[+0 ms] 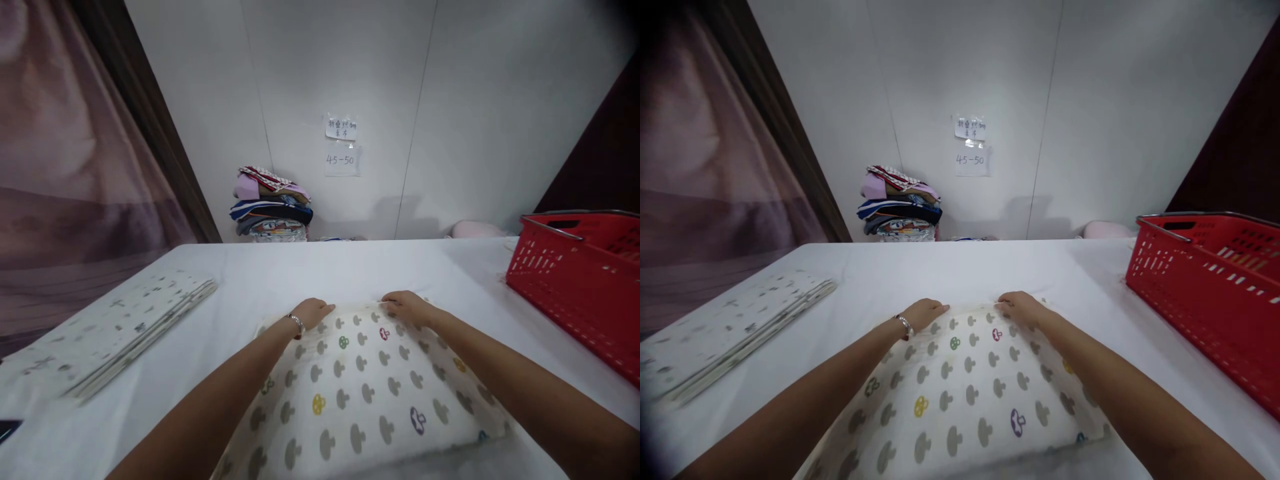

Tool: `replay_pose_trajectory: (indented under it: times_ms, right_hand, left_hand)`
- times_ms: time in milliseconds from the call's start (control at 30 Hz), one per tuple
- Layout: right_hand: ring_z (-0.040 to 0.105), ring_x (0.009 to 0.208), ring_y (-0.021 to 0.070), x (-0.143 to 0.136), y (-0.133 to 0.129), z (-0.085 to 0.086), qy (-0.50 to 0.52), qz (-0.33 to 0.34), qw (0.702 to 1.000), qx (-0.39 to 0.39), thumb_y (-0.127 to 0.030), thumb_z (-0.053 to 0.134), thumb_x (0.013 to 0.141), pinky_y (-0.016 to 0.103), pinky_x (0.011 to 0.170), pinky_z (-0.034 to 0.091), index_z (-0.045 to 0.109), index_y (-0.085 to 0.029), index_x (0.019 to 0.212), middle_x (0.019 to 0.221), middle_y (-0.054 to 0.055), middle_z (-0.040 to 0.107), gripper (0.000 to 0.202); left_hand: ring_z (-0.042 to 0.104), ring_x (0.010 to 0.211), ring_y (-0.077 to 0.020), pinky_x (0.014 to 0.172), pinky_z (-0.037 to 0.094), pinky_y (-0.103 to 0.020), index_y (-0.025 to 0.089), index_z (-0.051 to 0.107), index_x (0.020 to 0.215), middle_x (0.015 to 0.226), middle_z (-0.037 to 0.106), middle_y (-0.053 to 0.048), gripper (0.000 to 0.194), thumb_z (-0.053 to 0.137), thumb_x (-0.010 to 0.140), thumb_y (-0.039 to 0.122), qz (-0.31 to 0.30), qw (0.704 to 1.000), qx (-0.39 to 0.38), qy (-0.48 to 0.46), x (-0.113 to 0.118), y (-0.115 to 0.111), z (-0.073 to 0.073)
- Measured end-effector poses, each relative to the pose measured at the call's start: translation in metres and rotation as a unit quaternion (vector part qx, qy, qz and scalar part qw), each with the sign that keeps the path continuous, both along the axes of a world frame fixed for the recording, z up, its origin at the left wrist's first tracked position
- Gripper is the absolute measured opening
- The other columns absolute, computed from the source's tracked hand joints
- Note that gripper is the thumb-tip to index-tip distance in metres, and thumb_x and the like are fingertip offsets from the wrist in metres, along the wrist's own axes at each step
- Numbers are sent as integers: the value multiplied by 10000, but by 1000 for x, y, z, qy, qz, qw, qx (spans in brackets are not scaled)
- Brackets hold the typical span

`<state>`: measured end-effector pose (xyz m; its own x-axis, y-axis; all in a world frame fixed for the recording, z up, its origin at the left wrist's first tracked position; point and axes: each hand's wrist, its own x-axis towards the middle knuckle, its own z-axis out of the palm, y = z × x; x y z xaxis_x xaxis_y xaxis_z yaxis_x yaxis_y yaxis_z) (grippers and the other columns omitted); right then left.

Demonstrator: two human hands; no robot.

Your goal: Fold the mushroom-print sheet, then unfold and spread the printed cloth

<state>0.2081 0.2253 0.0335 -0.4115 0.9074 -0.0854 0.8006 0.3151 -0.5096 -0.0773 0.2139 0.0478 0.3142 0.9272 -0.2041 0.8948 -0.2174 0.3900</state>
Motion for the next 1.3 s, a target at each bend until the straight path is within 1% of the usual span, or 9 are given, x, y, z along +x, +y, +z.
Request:
replay_pose_trajectory:
  times_ms: [67, 200, 400, 567, 700, 900, 1033, 1167, 1300]
  right_hand:
    - [588, 773, 185, -2, 8, 0, -10, 1, 1000, -28, -376, 460, 788, 253, 669, 417, 638, -209, 871, 877, 38, 667, 258]
    - [592, 713, 169, -4, 18, 1, -18, -13, 999, -36, -342, 468, 771, 231, 619, 421, 639, -194, 786, 776, 27, 672, 227]
    - [584, 773, 200, -6, 14, 1, -63, -36, 997, -15, -325, 521, 725, 256, 642, 409, 639, -195, 827, 843, 53, 659, 203]
    - [574, 843, 242, 5, 2, 5, -88, -24, 996, -8, -378, 535, 717, 294, 684, 411, 635, -197, 910, 939, 89, 642, 282]
    - [591, 743, 209, 10, 3, 7, -89, 11, 995, -46, -420, 573, 686, 257, 619, 421, 656, -215, 808, 802, 37, 663, 252]
    - [577, 849, 244, -3, 15, 1, -107, -36, 994, -6, -363, 555, 704, 290, 674, 413, 644, -205, 907, 943, 82, 642, 272]
    - [572, 874, 244, -1, 11, -2, -100, -32, 994, 8, -395, 532, 733, 295, 688, 414, 616, -210, 988, 991, 85, 630, 326]
    - [577, 849, 215, 5, 6, -1, -87, -16, 996, 25, -421, 451, 797, 276, 690, 414, 614, -211, 968, 962, 69, 639, 317]
    - [572, 845, 210, 6, 6, 1, -92, 1, 995, 46, -322, 464, 791, 276, 725, 404, 639, -193, 884, 921, 72, 642, 237]
  left_hand:
    - [558, 637, -177, 549, 362, -251, 183, 540, 569, 641, 589, -46, 470, 320, 808, 522, -8, 999, -34, 18, 1, 5, 4]
    - [571, 659, -172, 530, 382, -237, 192, 604, 673, 711, 629, -35, 332, 466, 733, 487, 9, 998, -53, 13, 0, 13, -1]
    - [574, 839, -208, 689, 422, -284, 191, 623, 829, 926, 637, -64, 254, 518, 708, 388, 32, 999, 6, 26, 4, 10, -21]
    - [540, 950, -241, 792, 405, -338, 190, 603, 932, 1036, 605, -84, 271, 528, 709, 327, 33, 997, 57, 27, 5, -9, -24]
    - [568, 876, -216, 715, 421, -285, 218, 628, 872, 928, 640, -49, 249, 589, 656, 333, 11, 999, 21, 33, 1, -8, -17]
    - [587, 733, -193, 593, 414, -246, 192, 638, 742, 785, 652, -31, 234, 672, 558, 332, 27, 997, -42, 51, 3, 15, -11]
    - [581, 725, -170, 584, 403, -227, 200, 625, 733, 788, 648, -19, 264, 577, 661, 449, 27, 998, -54, 22, -2, 11, -8]
    - [563, 667, -164, 583, 391, -243, 188, 583, 616, 710, 625, -33, 453, 349, 785, 537, 39, 997, -58, -14, -7, 5, -1]
    - [541, 613, -159, 538, 373, -245, 191, 583, 621, 634, 601, -21, 353, 457, 737, 499, 37, 998, -55, -5, -7, 7, -3]
